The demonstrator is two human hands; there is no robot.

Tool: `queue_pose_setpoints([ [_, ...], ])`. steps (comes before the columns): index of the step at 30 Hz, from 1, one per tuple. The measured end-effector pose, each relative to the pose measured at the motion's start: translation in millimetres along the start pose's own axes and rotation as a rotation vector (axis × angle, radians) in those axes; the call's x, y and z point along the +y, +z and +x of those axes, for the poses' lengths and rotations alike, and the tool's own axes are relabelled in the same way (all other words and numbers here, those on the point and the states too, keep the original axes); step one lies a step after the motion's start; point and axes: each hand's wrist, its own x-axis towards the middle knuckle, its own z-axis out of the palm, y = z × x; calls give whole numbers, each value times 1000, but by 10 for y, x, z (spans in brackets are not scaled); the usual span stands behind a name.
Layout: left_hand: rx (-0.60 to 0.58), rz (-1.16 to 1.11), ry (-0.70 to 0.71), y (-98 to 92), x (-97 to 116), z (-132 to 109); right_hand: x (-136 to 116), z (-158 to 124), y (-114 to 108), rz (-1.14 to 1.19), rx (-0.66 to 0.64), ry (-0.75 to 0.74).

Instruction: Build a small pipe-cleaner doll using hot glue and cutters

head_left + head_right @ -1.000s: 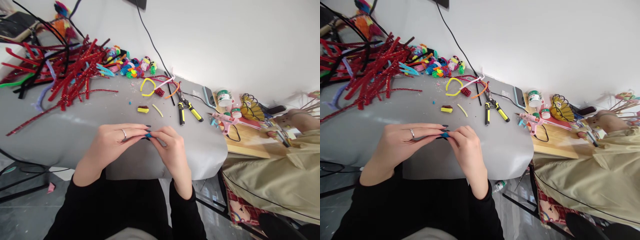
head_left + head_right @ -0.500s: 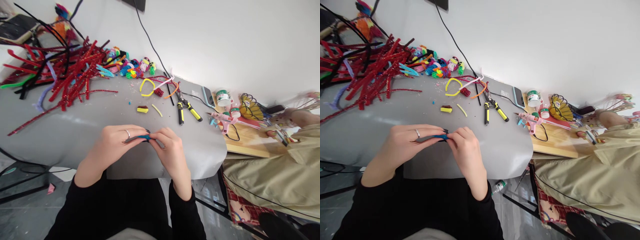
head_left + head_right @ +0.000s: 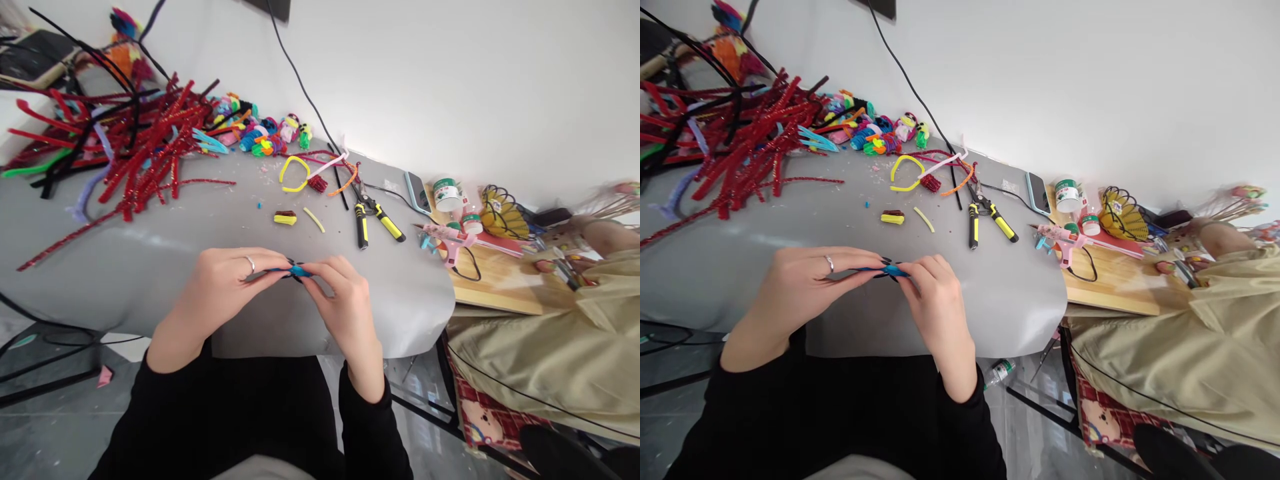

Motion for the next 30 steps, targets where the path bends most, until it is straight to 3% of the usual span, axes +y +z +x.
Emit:
queue_pose_setpoints([
  [16,-38,-3,39,-2,6,17,60,-16,-18,-9,37,-61],
  [30,-29,4,36,2,-4,28,30,27,-8,14,-18,-60],
])
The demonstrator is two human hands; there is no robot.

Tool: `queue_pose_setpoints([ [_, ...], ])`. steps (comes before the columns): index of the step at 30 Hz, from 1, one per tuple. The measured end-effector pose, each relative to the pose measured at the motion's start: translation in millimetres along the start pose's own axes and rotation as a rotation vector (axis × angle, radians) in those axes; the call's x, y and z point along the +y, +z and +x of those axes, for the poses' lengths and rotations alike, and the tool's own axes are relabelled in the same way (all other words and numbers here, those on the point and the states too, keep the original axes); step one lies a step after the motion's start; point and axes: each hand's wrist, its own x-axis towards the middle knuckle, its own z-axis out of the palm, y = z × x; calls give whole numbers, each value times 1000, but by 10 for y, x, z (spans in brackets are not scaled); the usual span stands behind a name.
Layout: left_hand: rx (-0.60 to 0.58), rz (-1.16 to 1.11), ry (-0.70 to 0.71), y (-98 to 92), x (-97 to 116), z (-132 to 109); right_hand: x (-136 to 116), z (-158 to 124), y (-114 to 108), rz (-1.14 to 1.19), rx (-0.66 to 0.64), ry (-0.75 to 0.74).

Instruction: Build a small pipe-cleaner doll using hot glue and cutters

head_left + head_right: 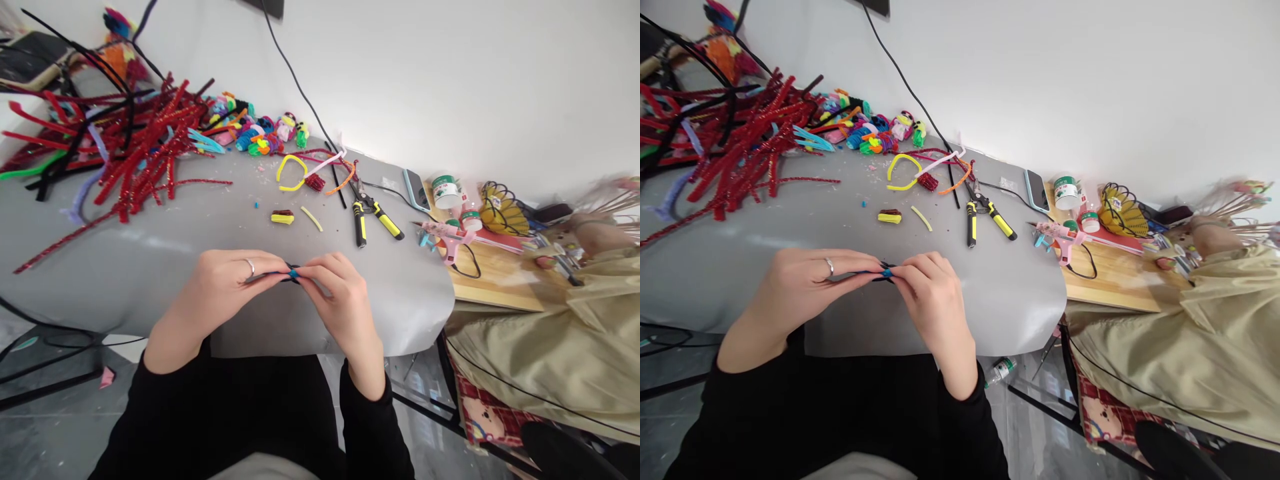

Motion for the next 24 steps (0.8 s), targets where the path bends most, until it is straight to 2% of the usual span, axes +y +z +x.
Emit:
queue_pose_setpoints([
  [10,-64,-23,-47,5,-6,-1,1,8,-35,-54,-69,7],
  [19,-46,-7,-36,-16,-22,-3,9,-26,3,-23,-70,2],
  [24,-53,-24,-32,-22,-17,-1,17,-24,-12,-38,-125,14],
])
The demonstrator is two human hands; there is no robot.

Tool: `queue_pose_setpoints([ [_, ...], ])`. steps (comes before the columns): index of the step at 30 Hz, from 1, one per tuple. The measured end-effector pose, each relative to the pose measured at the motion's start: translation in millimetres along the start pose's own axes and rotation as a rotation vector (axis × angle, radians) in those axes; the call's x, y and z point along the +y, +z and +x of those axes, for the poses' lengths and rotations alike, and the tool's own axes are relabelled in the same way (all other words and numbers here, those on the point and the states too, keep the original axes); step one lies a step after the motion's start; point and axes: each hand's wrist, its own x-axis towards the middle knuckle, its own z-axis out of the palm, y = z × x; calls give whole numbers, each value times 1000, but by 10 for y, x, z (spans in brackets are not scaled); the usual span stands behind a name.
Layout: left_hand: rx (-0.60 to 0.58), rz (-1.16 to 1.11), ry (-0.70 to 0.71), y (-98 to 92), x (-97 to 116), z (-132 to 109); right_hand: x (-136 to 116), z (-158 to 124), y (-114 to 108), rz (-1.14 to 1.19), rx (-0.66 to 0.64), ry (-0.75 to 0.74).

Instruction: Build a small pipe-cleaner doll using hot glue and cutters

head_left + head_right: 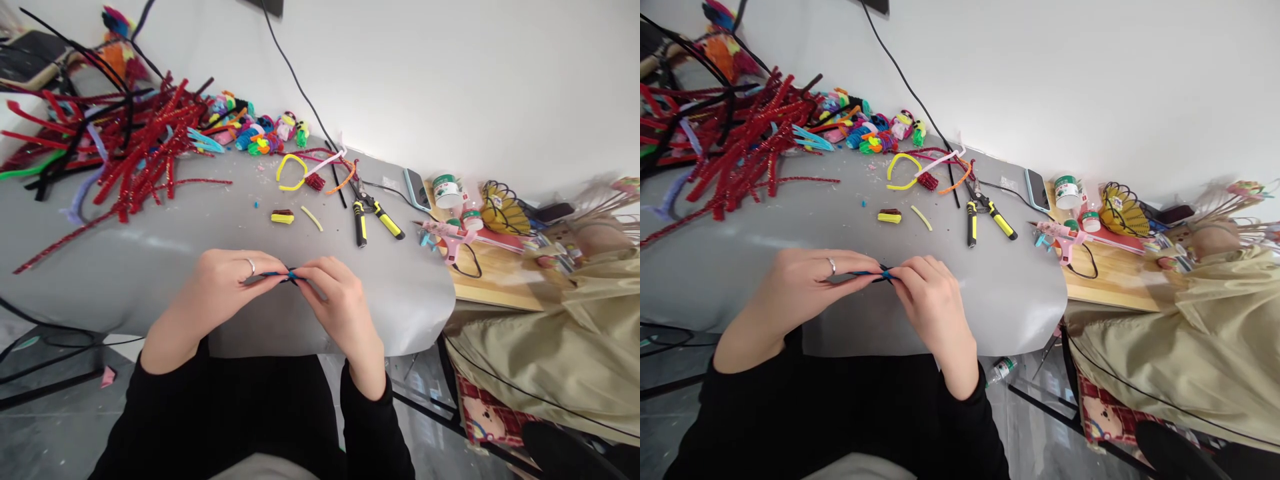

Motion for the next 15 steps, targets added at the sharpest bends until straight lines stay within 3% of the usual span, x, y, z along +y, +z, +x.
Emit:
queue_pose_setpoints([
  [8,-59,-70,0,-14,10,2,8,3,-65,-18,-52,-45],
  [15,-12,-2,-57,-9,-25,-13,-2,-6,-48,77,-58,16],
])
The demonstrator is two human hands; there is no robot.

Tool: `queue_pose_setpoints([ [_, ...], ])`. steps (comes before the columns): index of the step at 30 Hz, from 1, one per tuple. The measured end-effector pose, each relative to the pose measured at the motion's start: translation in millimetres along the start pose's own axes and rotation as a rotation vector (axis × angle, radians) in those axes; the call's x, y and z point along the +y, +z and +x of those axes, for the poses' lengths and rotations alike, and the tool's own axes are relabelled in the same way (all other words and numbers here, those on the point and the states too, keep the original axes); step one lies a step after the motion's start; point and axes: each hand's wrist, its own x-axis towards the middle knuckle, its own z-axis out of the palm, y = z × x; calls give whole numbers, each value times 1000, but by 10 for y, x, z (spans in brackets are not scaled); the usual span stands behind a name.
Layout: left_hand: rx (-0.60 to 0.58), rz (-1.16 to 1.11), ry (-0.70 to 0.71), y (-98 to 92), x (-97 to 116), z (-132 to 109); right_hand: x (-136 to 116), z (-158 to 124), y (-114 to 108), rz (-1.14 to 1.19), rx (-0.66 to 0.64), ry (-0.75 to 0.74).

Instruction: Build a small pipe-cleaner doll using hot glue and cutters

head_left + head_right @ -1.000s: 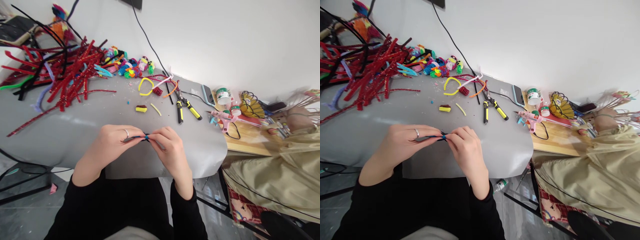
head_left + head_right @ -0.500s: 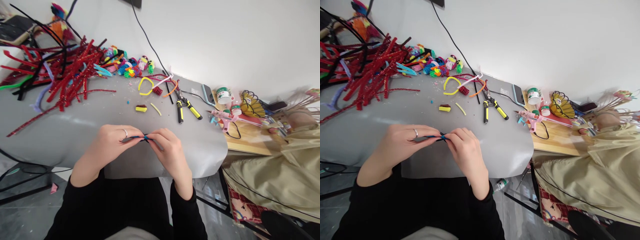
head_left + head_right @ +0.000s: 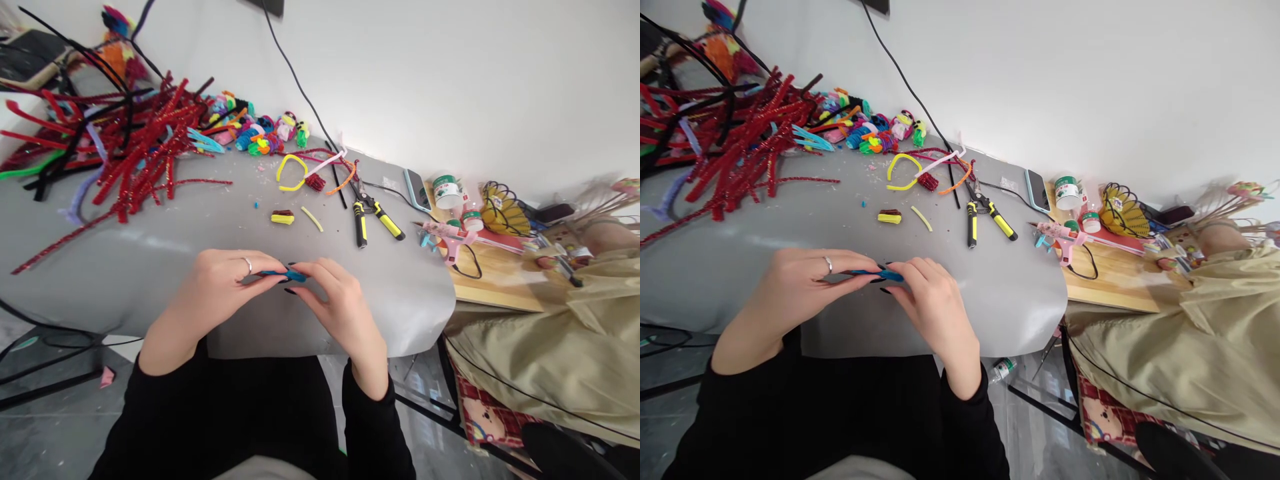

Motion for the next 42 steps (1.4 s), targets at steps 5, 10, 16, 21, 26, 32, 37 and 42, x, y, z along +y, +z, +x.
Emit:
queue_pose_setpoints([
  [5,24,-20,13,-11,5,-8,5,-6,18,6,20,28],
  [10,-10,-45,1,-35,27,1,23,-10,2,3,3,31],
  [16,-58,-79,10,-49,37,14,28,-17,-26,-5,-57,7],
  [21,-89,-97,14,-34,30,19,29,-15,-45,-33,-72,-21],
  [26,-79,-88,26,-38,24,26,39,-8,-72,-26,-80,-22],
  [32,-4,-76,38,-38,32,13,0,-5,-30,64,-12,-8],
  [37,-6,-91,-1,-46,62,20,-7,-2,-20,83,23,23],
  [42,13,-98,-97,-55,66,17,-2,6,-42,60,31,37],
])
